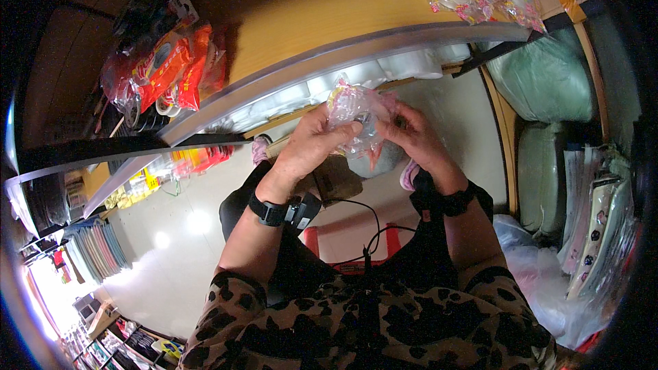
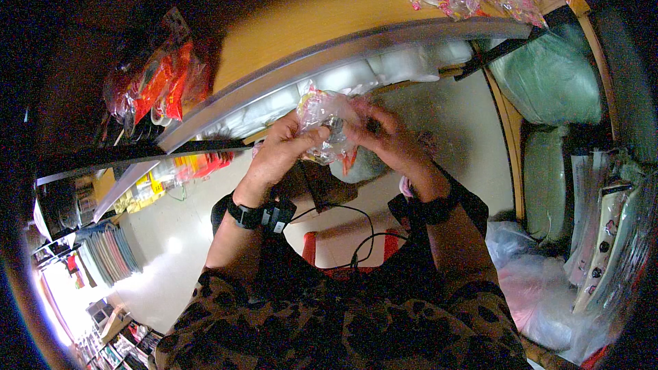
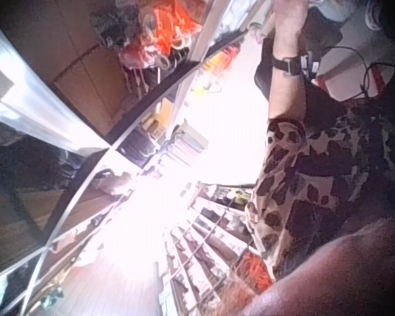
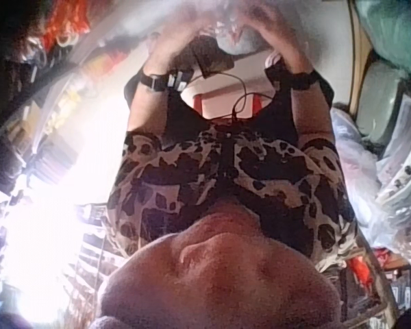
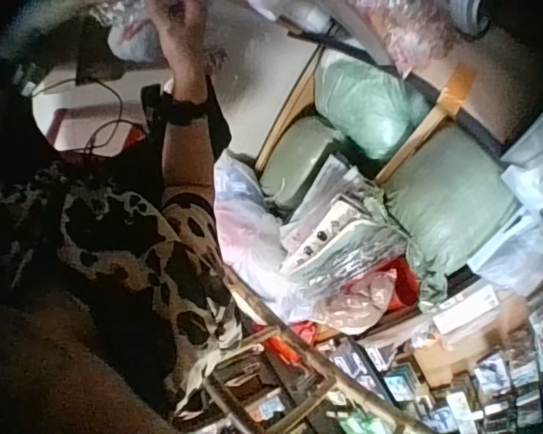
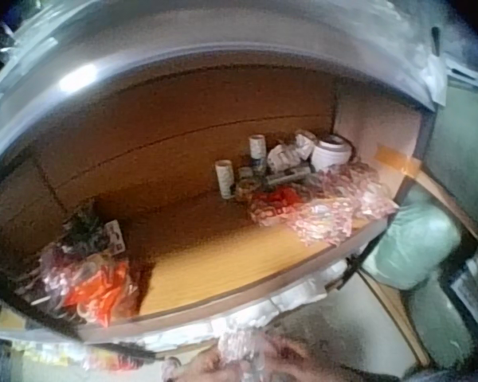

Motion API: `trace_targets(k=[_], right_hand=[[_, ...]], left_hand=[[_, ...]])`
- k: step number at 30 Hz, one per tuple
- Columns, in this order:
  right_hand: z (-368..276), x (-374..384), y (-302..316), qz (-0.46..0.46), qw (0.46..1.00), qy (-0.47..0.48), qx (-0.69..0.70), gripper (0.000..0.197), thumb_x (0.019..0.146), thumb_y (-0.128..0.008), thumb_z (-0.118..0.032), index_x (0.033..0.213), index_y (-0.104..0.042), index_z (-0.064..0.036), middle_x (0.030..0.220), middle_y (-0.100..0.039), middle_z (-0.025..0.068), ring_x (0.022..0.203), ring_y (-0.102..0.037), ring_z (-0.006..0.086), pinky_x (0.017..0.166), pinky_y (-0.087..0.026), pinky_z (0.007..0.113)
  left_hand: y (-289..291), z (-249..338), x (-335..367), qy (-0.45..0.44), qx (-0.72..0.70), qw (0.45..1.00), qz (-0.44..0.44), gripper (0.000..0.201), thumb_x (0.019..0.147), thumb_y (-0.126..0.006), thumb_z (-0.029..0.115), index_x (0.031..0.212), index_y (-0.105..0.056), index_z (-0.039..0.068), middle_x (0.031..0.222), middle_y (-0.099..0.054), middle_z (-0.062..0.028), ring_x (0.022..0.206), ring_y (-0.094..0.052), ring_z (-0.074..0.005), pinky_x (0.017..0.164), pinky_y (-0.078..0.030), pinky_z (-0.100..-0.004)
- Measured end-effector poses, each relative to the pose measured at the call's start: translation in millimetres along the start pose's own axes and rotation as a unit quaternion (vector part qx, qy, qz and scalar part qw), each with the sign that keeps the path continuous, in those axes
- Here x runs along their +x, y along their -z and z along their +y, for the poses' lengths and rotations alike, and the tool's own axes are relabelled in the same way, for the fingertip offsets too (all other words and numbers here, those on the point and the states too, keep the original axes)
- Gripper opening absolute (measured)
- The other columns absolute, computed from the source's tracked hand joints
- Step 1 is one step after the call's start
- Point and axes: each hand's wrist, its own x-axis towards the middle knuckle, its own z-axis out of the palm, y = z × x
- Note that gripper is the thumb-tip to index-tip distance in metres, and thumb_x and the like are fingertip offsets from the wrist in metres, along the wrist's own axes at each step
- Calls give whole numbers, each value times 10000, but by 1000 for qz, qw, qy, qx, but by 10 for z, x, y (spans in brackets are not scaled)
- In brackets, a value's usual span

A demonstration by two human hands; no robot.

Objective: The person cleans various small packaged items, a roll of tape, and a small can using a grey cloth, then returns the objects to a shelf.

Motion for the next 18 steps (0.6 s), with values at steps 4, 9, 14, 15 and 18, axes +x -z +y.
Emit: trace_targets(k=[4,9,14,15,18], right_hand=[[-52,22,17,-48,998,25,-20,295,819,-580,-167,1068,-521,-19,934,-547,10,845,-497,79,748,-413,234],[-40,26,34,-65,995,9,-81,132,831,-564,-146,846,-554,-15,782,-569,8,750,-521,67,694,-422,226],[28,17,58,-30,995,39,-87,173,820,-566,-200,805,-564,-28,724,-556,17,728,-508,103,696,-407,258],[4,15,63,-30,995,39,-87,173,820,-566,-200,805,-564,-28,724,-556,17,728,-508,103,696,-407,258],[-55,-5,93,-44,991,65,-105,158,821,-562,-189,809,-562,-32,744,-551,15,741,-502,102,704,-404,254]], left_hand=[[66,-156,60,-29,-129,991,21,290,785,-600,102,1052,-526,15,904,-588,-30,835,-531,-96,738,-435,-241],[20,-93,43,-64,-173,982,31,306,785,-581,72,1081,-515,27,950,-585,-33,863,-538,-116,789,-423,-265],[24,-101,65,-59,-215,975,16,363,781,-570,55,1130,-474,23,1010,-567,-52,943,-524,-133,824,-419,-276],[21,-89,63,-60,-240,969,11,382,784,-558,47,1152,-455,23,1035,-558,-63,967,-521,-144,842,-417,-284],[16,-66,85,-50,-322,945,-23,420,790,-524,28,1194,-408,25,1083,-532,-82,989,-523,-172,879,-409,-303]])
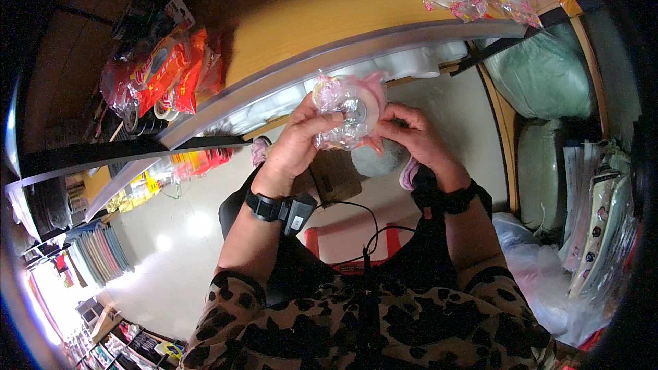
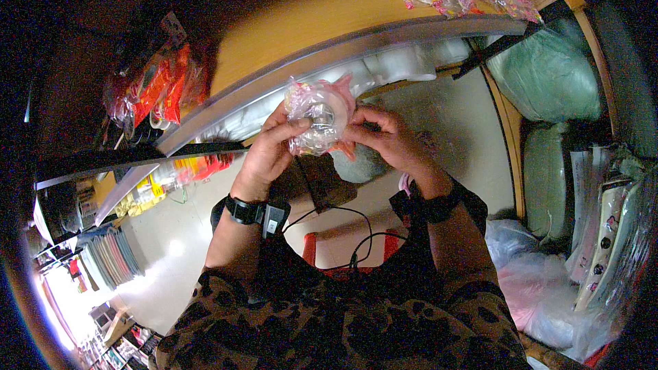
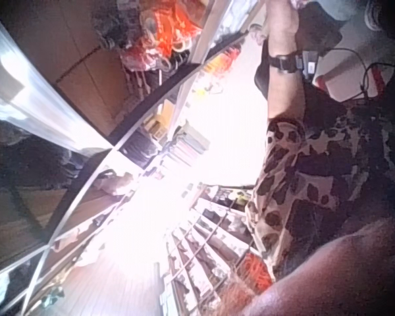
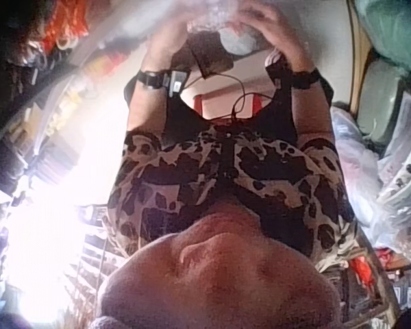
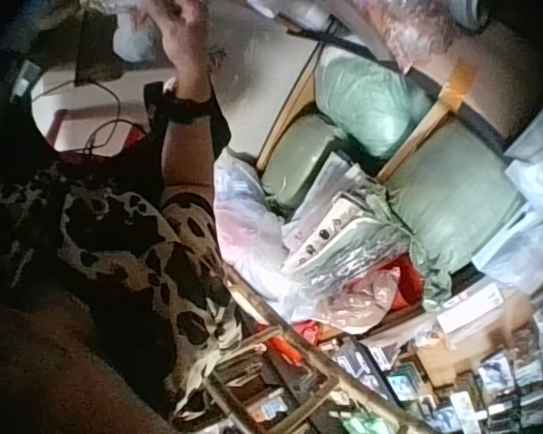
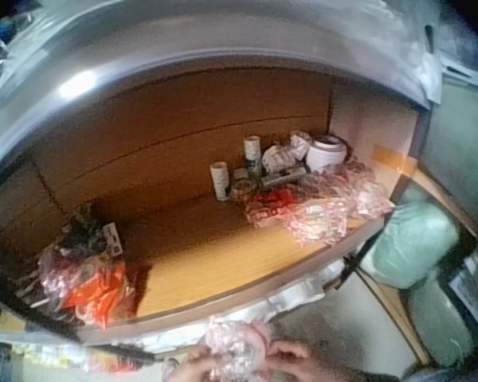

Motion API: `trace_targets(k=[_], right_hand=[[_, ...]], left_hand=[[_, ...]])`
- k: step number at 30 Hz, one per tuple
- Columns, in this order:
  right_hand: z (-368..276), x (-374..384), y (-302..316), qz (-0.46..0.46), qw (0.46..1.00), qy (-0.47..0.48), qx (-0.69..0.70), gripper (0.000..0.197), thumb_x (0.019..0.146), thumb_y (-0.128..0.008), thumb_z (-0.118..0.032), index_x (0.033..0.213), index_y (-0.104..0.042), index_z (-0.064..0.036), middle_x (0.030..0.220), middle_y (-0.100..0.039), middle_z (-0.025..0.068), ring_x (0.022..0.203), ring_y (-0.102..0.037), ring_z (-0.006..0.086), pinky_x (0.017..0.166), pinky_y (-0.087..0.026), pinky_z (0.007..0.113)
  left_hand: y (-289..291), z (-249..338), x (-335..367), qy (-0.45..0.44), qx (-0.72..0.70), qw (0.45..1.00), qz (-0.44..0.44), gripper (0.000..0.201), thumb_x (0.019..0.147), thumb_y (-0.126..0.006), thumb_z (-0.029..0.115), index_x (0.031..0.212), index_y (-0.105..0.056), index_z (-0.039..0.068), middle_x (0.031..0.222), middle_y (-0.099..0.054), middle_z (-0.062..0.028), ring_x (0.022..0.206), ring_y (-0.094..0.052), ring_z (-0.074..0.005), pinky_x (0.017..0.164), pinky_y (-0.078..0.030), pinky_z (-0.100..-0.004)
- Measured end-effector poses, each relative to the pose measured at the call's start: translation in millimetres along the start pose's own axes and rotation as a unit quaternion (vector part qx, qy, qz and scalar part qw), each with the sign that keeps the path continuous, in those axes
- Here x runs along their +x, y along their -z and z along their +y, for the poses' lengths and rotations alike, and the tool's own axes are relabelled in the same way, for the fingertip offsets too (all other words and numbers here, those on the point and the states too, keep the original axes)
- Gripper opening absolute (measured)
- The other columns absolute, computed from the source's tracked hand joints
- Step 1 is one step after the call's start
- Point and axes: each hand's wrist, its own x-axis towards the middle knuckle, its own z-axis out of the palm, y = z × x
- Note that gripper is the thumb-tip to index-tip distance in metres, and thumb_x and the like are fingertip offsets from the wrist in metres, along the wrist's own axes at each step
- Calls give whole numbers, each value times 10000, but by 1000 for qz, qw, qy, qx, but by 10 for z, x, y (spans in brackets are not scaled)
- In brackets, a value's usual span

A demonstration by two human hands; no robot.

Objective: The person cleans various small packaged items, a roll of tape, and a small can using a grey cloth, then returns the objects to a shelf.

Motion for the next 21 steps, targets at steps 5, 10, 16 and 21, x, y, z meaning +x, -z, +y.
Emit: trace_targets(k=[5,10,16,21], right_hand=[[-50,14,70,1,997,-3,83,117,837,-545,-140,806,-556,-27,753,-543,-18,702,-480,71,644,-391,203],[-98,-16,-89,13,995,-47,87,163,831,-558,-183,875,-569,-26,791,-556,-12,737,-487,73,674,-391,210],[-84,-20,54,-48,993,-94,42,238,818,-572,-238,946,-573,-36,892,-572,18,831,-494,83,740,-390,218],[-110,-30,32,-39,985,-76,148,261,828,-558,-270,949,-584,-40,898,-590,30,868,-515,100,780,-400,240]], left_hand=[[13,-22,15,-7,-28,1000,-5,431,795,-504,23,1210,-387,29,1102,-515,-89,996,-522,-184,885,-416,-316],[20,-21,-11,-50,2,998,32,405,802,-504,36,1193,-398,30,1099,-517,-83,1010,-515,-179,880,-428,-319],[60,38,6,-49,-62,995,62,388,815,-494,44,1191,-400,37,1114,-513,-80,1019,-515,-172,887,-430,-323],[89,22,-7,-66,-13,997,37,398,820,-503,57,1205,-398,46,1127,-507,-82,1016,-516,-177,884,-434,-324]])
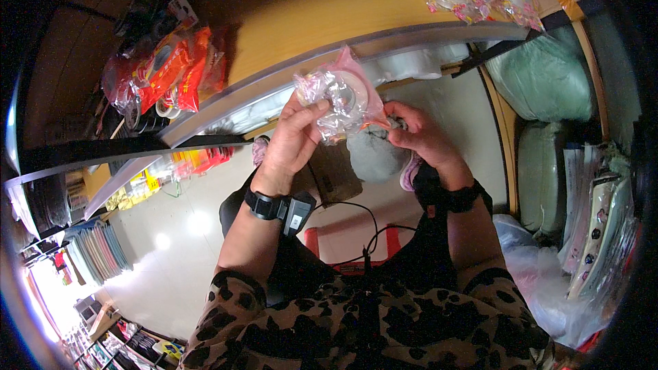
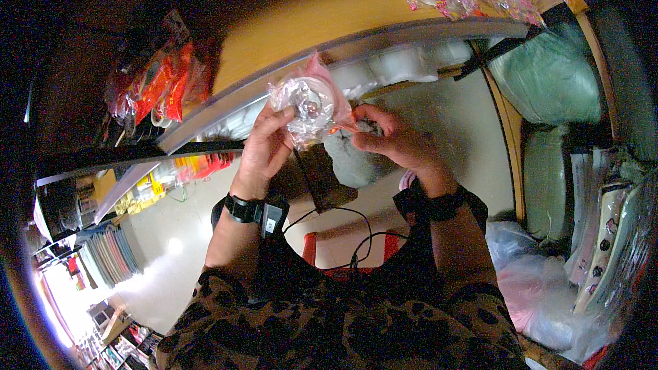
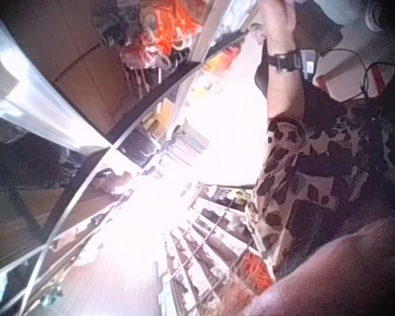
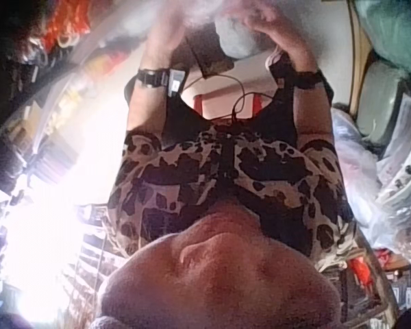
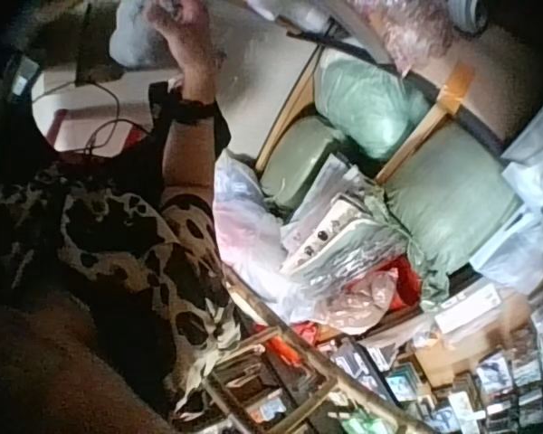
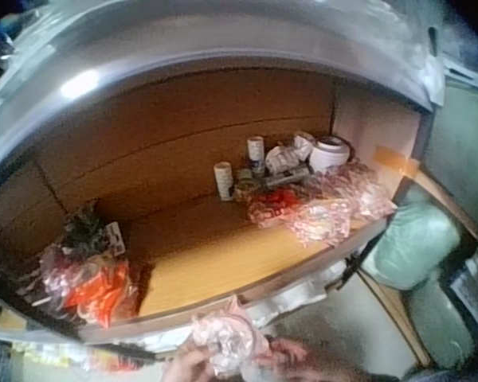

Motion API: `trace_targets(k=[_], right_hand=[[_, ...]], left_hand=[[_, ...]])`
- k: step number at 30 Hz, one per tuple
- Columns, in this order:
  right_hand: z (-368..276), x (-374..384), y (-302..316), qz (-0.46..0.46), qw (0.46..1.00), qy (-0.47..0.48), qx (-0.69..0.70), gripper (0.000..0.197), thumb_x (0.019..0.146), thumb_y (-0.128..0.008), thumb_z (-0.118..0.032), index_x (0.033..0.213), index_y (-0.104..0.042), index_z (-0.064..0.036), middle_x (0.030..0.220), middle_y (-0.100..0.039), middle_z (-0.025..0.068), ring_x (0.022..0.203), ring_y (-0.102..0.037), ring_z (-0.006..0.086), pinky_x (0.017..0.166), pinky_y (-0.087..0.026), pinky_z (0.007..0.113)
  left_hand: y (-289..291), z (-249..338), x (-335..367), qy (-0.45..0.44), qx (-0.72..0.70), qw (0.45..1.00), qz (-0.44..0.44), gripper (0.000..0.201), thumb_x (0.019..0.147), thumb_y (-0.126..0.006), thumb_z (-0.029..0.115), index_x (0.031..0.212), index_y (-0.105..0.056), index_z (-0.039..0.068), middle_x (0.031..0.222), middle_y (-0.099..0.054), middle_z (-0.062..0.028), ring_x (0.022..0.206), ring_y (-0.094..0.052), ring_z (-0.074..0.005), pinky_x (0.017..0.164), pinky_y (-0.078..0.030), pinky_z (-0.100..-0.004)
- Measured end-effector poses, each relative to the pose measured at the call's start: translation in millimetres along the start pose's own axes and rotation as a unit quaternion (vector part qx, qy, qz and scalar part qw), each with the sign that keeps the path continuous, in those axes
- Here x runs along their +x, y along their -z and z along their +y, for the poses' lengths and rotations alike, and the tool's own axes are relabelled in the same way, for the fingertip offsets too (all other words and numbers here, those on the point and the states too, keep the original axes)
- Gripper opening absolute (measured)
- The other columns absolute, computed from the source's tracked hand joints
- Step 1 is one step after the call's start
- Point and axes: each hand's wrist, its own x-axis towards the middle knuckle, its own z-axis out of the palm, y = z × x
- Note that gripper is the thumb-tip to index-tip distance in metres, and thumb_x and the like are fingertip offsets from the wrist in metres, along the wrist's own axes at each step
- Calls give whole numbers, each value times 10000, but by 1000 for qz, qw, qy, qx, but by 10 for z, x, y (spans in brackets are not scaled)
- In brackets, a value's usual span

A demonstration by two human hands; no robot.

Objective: The person cleans various small packaged items, a roll of tape, and a small can using a grey cloth, then returns the objects to a shelf.

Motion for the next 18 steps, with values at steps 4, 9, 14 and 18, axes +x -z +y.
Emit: trace_targets(k=[4,9,14,18], right_hand=[[9,28,-57,47,996,19,-77,147,840,-545,-163,875,-585,-26,786,-543,-21,774,-483,57,703,-388,200],[29,18,23,54,996,16,-68,149,847,-520,-155,844,-590,-24,785,-553,-10,781,-488,67,726,-381,209],[59,55,104,117,993,33,0,174,839,-498,-163,833,-571,-5,830,-556,-1,803,-483,81,748,-354,212],[75,57,55,122,990,43,54,188,836,-522,-181,916,-573,-19,911,-555,-4,848,-471,74,778,-358,227]], left_hand=[[-32,-14,-22,18,-3,1000,8,403,811,-510,48,1198,-402,52,1094,-522,-76,982,-534,-177,868,-449,-330],[14,-29,13,10,-41,999,-3,411,794,-498,25,1193,-403,51,1103,-515,-89,980,-539,-198,863,-454,-360],[-1,-79,22,15,-89,996,-19,435,780,-488,11,1201,-387,46,1131,-499,-109,1022,-521,-232,879,-442,-397],[-9,-59,24,9,-87,996,-30,456,781,-478,-1,1219,-361,49,1128,-501,-114,1031,-513,-228,883,-437,-390]])
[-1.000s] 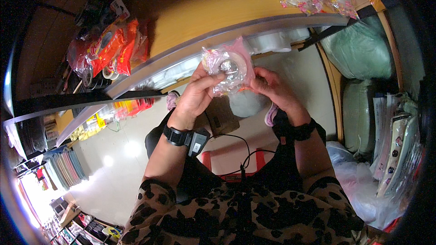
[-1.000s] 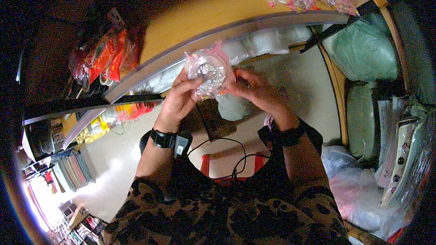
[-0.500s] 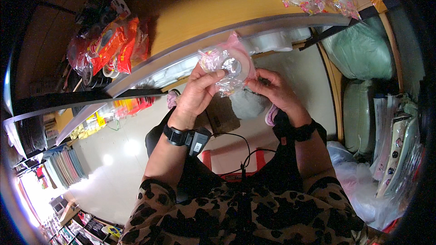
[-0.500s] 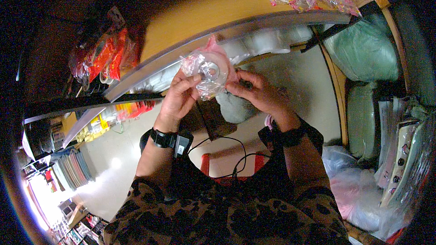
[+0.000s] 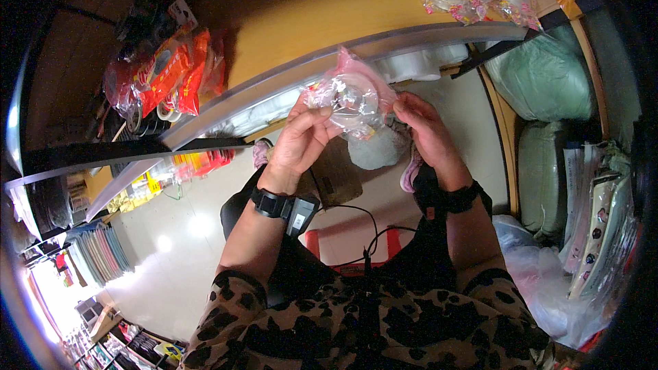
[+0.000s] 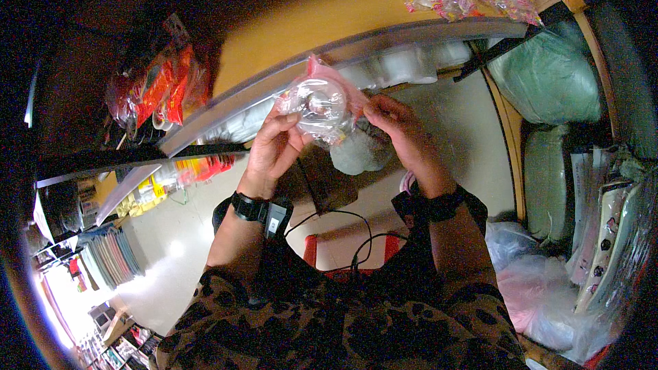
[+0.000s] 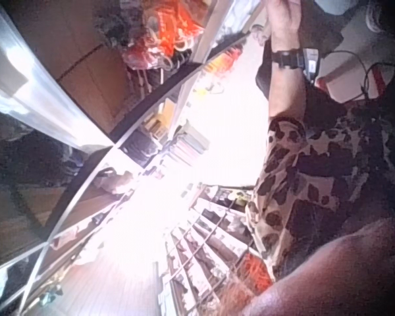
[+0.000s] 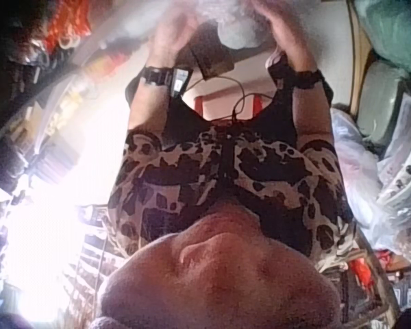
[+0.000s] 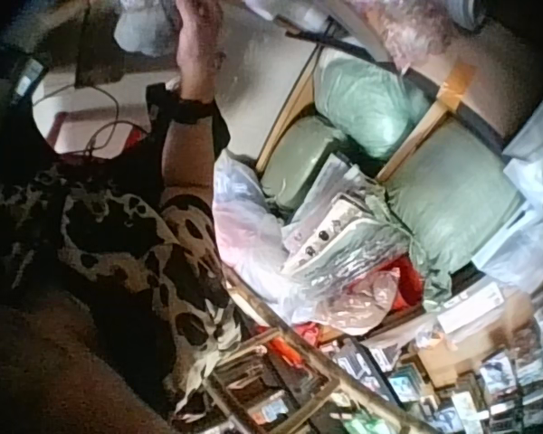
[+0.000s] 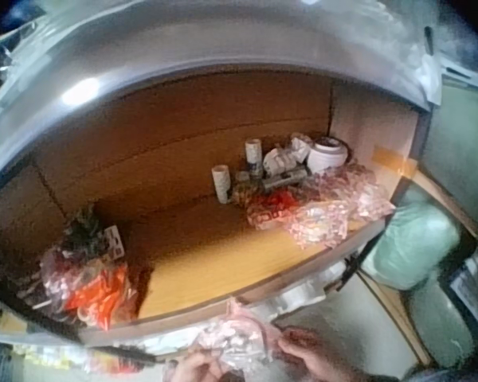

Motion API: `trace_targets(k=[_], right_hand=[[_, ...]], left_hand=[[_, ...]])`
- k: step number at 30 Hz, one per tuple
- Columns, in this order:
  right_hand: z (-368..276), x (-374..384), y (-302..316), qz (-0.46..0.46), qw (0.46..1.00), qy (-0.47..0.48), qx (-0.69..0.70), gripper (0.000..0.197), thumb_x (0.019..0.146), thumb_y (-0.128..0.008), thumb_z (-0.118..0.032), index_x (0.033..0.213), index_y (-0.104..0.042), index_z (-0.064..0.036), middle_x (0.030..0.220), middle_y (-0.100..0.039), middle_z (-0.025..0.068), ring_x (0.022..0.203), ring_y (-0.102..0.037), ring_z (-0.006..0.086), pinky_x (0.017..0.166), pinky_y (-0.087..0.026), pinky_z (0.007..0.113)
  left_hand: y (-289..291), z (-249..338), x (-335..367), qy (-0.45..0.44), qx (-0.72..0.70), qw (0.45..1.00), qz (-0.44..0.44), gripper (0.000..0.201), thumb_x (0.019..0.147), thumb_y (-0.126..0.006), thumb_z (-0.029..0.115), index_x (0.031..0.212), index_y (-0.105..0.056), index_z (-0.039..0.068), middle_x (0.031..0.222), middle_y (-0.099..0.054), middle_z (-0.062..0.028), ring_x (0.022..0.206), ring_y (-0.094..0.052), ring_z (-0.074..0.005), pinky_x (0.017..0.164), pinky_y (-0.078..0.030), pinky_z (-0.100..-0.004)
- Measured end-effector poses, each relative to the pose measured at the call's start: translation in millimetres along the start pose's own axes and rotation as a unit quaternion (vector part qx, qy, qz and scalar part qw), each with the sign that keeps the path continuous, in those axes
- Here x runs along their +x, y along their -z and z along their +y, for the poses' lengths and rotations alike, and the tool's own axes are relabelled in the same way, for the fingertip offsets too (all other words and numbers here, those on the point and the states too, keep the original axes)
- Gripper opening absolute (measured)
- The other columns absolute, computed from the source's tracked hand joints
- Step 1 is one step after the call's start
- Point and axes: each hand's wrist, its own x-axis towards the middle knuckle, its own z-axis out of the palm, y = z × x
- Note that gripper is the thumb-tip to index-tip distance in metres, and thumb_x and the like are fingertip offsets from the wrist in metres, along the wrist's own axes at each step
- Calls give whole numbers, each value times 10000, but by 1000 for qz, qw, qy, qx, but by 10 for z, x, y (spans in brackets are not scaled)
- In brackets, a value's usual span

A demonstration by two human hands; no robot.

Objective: The person cleans various small packaged items, a roll of tape, and a small can using a grey cloth, then returns the objects to a shelf.

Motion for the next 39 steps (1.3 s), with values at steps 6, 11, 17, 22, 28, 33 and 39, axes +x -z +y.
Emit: trace_targets(k=[6,11,17,22,28,33,39], right_hand=[[6,-45,-7,-33,998,-20,-40,338,809,-565,-266,1041,-557,-20,961,-578,29,886,-512,123,807,-392,257],[-79,-43,66,-53,995,-60,-64,312,811,-555,-238,1034,-561,-19,954,-588,23,886,-518,116,808,-398,261],[-68,-52,75,-48,994,-85,-49,228,803,-554,-141,985,-580,-5,912,-588,20,853,-523,107,781,-392,235],[-52,-27,74,-16,996,-33,-77,328,819,-544,-221,1076,-557,-18,989,-589,31,891,-525,128,822,-400,268],[11,-1,180,18,997,-18,-70,336,839,-503,-227,1082,-549,1,1035,-581,37,947,-513,128,861,-373,265],[-60,-17,100,-1,998,13,-55,346,842,-500,-248,1067,-551,9,1014,-585,42,927,-515,129,862,-369,269],[-97,-51,7,-15,999,-17,-39,201,842,-537,-173,966,-586,-23,892,-582,0,865,-510,96,791,-383,234]], left_hand=[[-15,-12,-50,4,57,998,6,347,803,-477,19,1144,-420,45,1076,-520,-74,993,-526,-194,849,-450,-363],[-8,115,-20,-8,110,994,26,135,849,-508,128,962,-489,54,848,-520,3,804,-529,-88,723,-454,-238],[15,132,-22,-18,383,920,78,55,840,-532,78,885,-528,47,707,-490,55,628,-406,-19,565,-322,-149],[80,122,-28,-26,361,929,80,69,858,-516,120,872,-525,54,716,-489,50,634,-413,-25,579,-338,-155],[49,89,-39,-31,274,956,97,108,874,-493,154,925,-499,59,765,-500,45,648,-427,-27,593,-359,-159],[11,80,-20,-3,174,980,92,185,862,-517,173,997,-512,46,848,-539,29,727,-487,-52,679,-398,-181],[-1,60,-54,22,238,971,15,266,819,-569,124,1057,-520,17,976,-589,-33,881,-539,-108,828,-399,-261]])
